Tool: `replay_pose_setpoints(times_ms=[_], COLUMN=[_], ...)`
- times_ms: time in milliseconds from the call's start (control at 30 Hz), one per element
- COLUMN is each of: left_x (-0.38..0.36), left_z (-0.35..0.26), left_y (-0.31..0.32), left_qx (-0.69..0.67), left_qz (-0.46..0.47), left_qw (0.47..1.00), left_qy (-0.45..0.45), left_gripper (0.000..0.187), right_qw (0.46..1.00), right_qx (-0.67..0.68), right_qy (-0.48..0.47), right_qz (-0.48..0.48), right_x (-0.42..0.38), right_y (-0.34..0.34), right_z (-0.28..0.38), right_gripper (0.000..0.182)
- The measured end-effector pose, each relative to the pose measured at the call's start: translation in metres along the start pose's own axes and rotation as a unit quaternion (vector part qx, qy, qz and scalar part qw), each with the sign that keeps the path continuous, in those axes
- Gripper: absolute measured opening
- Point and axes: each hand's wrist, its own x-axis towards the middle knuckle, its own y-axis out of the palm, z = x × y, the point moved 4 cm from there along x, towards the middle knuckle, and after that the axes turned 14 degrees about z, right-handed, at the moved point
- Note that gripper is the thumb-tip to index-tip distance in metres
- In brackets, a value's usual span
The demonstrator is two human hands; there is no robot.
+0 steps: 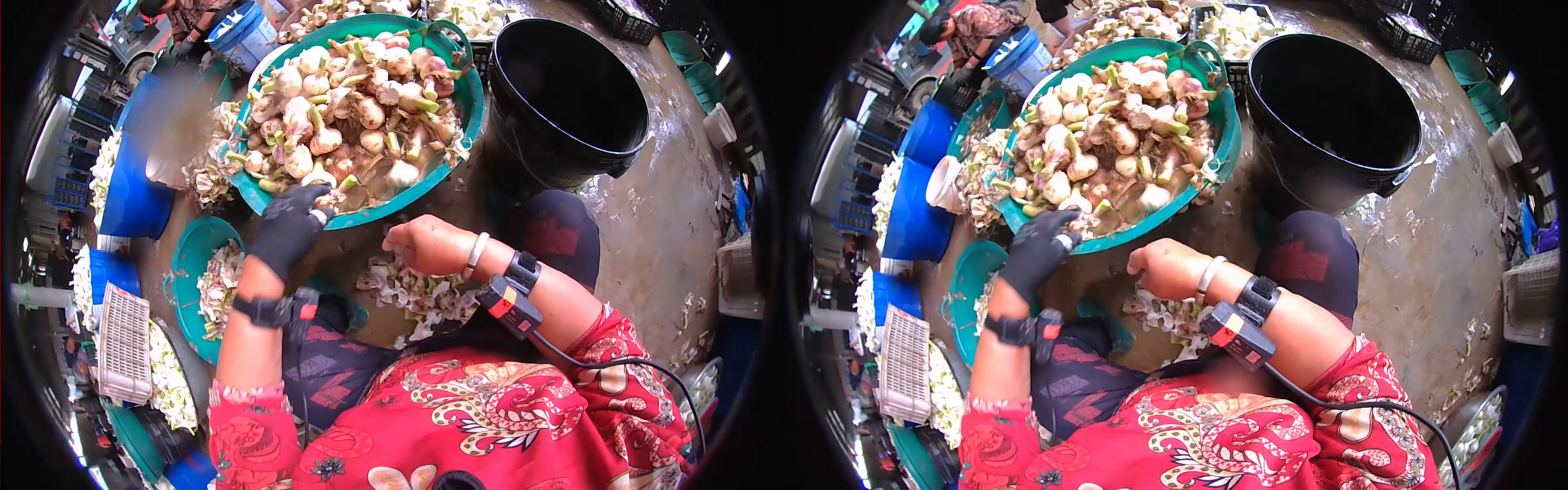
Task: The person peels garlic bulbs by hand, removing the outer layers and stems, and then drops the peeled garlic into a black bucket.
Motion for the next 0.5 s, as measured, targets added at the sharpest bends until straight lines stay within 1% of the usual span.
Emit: replay_pose_setpoints(times_ms=[33, 67, 133, 167, 200, 233, 267, 300, 333, 367, 400, 433, 467, 500], left_x=[0.02, 0.031, 0.039, 0.044, 0.045, 0.045, 0.046, 0.049, 0.052, 0.056, 0.055, 0.052, 0.051, 0.041], left_z=[0.007, 0.01, 0.021, 0.026, 0.026, 0.026, 0.026, 0.025, 0.025, 0.028, 0.038, 0.05, 0.059, 0.047], left_y=[0.013, 0.017, 0.023, 0.028, 0.031, 0.034, 0.038, 0.039, 0.04, 0.041, 0.043, 0.045, 0.049, 0.04], left_qx=[-0.001, 0.016, 0.01, 0.015, -0.006, -0.028, -0.028, -0.064, -0.1, -0.057, -0.056, -0.18, -0.301, -0.524], left_qz=[0.116, 0.206, 0.196, 0.199, 0.19, 0.179, 0.182, 0.173, 0.163, 0.165, 0.165, 0.172, 0.176, 0.106], left_qw=[0.989, 0.964, 0.97, 0.97, 0.972, 0.974, 0.973, 0.97, 0.966, 0.973, 0.973, 0.954, 0.919, 0.83], left_qy=[-0.093, -0.167, -0.142, -0.141, -0.139, -0.138, -0.138, -0.157, -0.176, -0.151, -0.15, -0.168, -0.183, -0.155], left_gripper=[0.044, 0.051, 0.055, 0.055, 0.057, 0.058, 0.058, 0.058, 0.058, 0.055, 0.055, 0.052, 0.05, 0.047], right_qw=[1.0, 1.0, 1.0, 1.0, 0.999, 0.999, 0.997, 0.988, 0.988, 0.975, 0.956, 0.93, 0.931, 0.917], right_qx=[0.0, -0.002, -0.011, -0.01, -0.007, -0.002, 0.076, 0.152, 0.153, 0.216, 0.278, 0.349, 0.348, 0.38], right_qy=[0.0, 0.0, 0.0, -0.02, -0.039, -0.039, -0.001, 0.038, 0.038, 0.04, 0.042, 0.097, 0.096, 0.101], right_qz=[-0.011, -0.022, -0.026, -0.018, -0.007, -0.007, -0.001, 0.004, 0.003, -0.037, -0.078, -0.056, -0.058, -0.06], right_x=[-0.001, -0.002, -0.002, 0.0, 0.001, 0.002, 0.004, 0.006, 0.009, 0.011, 0.011, 0.007, 0.005, 0.003], right_y=[-0.004, -0.01, -0.021, -0.023, -0.024, -0.026, -0.029, -0.031, -0.03, -0.029, -0.03, -0.032, -0.036, -0.039], right_z=[0.003, 0.005, 0.003, 0.003, 0.007, 0.01, 0.011, 0.012, 0.011, 0.006, 0.002, 0.005, 0.008, 0.008], right_gripper=[0.007, 0.006, 0.005, 0.004, 0.005, 0.005, 0.005, 0.005, 0.005, 0.005, 0.006, 0.008, 0.008, 0.01])
